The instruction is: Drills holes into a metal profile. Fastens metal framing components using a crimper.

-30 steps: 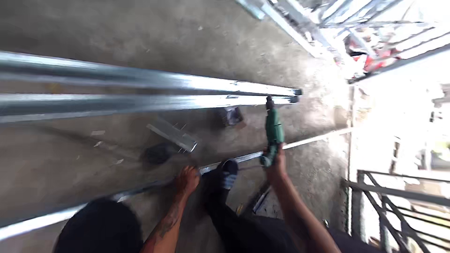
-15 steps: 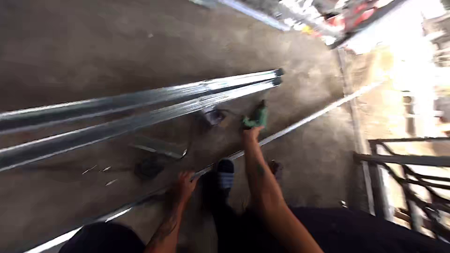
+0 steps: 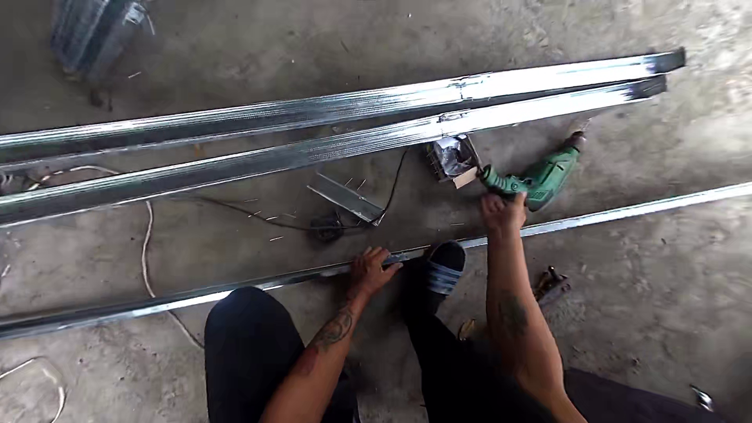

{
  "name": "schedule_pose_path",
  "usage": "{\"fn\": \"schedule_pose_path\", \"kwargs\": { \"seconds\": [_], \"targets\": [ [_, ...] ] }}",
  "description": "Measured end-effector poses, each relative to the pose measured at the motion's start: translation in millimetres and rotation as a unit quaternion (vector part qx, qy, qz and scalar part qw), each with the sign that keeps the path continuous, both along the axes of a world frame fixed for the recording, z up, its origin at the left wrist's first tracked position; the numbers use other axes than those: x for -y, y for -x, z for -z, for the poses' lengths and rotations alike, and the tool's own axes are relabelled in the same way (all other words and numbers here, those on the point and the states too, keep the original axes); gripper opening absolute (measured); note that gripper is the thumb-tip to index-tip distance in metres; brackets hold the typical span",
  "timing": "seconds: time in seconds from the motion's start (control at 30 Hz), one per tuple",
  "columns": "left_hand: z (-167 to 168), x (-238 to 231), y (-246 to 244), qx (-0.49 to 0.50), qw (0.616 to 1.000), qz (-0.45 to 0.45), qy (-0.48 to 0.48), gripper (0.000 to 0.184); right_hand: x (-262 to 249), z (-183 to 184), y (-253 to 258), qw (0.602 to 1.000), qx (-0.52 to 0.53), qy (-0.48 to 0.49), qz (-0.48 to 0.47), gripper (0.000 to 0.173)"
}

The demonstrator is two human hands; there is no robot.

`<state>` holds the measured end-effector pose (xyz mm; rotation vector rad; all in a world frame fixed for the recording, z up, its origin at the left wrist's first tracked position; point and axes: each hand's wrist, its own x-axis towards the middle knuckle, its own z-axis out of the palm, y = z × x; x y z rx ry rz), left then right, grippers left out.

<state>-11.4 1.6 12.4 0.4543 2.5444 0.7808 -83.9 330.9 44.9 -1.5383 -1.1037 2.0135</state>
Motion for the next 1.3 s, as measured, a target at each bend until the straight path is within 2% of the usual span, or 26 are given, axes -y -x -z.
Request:
{"fn": "schedule_pose_path", "kwargs": {
  "seconds": [0.07,0.1,0.13,0.17,0.23,0.27,0.33,0.4,0.5,0.53,0.6,0.7,0.8,0.9,1.1,1.2,1.3],
  "targets": [
    [-0.6,-0.8,1.3,-0.012,1.000,-0.002,-0.014,0.058,19.0,-23.5,-6.9,0.995,0.045,-0.057,-0.067,0.061],
    [-0.7,-0.9,1.2,-0.012,1.000,-0.006,-0.020,0.060,27.5,-32.4,-6.1,0.984,0.055,-0.131,-0.107,0.053],
    [-1.7,-0.8,1.9,-0.003,1.000,-0.010,-0.024,0.060,32.7,-38.9,-1.7,0.954,0.058,-0.237,-0.172,0.046],
    [-2.9,-0.2,3.1,0.016,0.999,-0.014,-0.026,0.060,34.6,-43.6,7.1,0.896,0.063,-0.363,-0.249,0.039],
    [-4.5,1.7,7.0,0.039,0.998,-0.021,-0.036,0.060,33.1,-52.5,35.5,0.728,0.113,-0.543,-0.402,0.030],
    [-5.1,2.1,9.2,0.045,0.998,-0.024,-0.042,0.059,33.4,-57.1,52.8,0.658,0.163,-0.570,-0.465,0.029],
    [-4.4,-1.0,11.0,0.053,0.997,-0.026,-0.056,0.057,36.7,-65.6,86.6,0.564,0.275,-0.548,-0.554,0.025],
    [-6.3,1.2,9.8,0.057,0.996,-0.031,-0.067,0.054,47.2,-64.9,109.8,0.506,0.351,-0.514,-0.597,0.024],
    [-10.7,5.6,10.6,0.066,0.992,-0.053,-0.089,0.050,63.0,-46.3,129.4,0.431,0.400,-0.523,-0.618,0.021],
    [-11.9,6.3,10.8,0.069,0.991,-0.064,-0.094,0.049,65.8,-41.4,132.2,0.419,0.400,-0.532,-0.617,0.020],
    [-13.8,9.2,9.7,0.073,0.988,-0.088,-0.099,0.044,69.6,-34.4,130.9,0.433,0.370,-0.552,-0.609,0.019],
    [-16.4,5.7,7.1,0.065,0.987,-0.087,-0.116,0.038,66.4,-31.3,117.1,0.508,0.329,-0.561,-0.565,0.024],
    [-20.7,-1.4,6.5,0.060,0.989,-0.061,-0.121,0.040,59.9,-35.4,109.4,0.542,0.323,-0.539,-0.558,0.023],
    [-25.0,-4.2,5.6,0.049,0.991,-0.053,-0.114,0.042,57.1,-33.1,115.7,0.535,0.329,-0.525,-0.574,0.023],
    [-37.9,-5.5,14.4,0.047,0.991,-0.080,-0.099,0.037,55.2,-26.9,123.0,0.484,0.365,-0.521,-0.601,0.019],
    [-52.0,-7.9,24.4,0.013,0.990,-0.092,-0.104,0.025,52.9,-22.9,119.1,0.514,0.347,-0.536,-0.573,0.020],
    [-70.7,-14.5,37.1,-0.008,0.985,-0.115,-0.131,0.022,47.3,-17.8,113.5,0.554,0.317,-0.553,-0.535,0.021]
  ]
}}
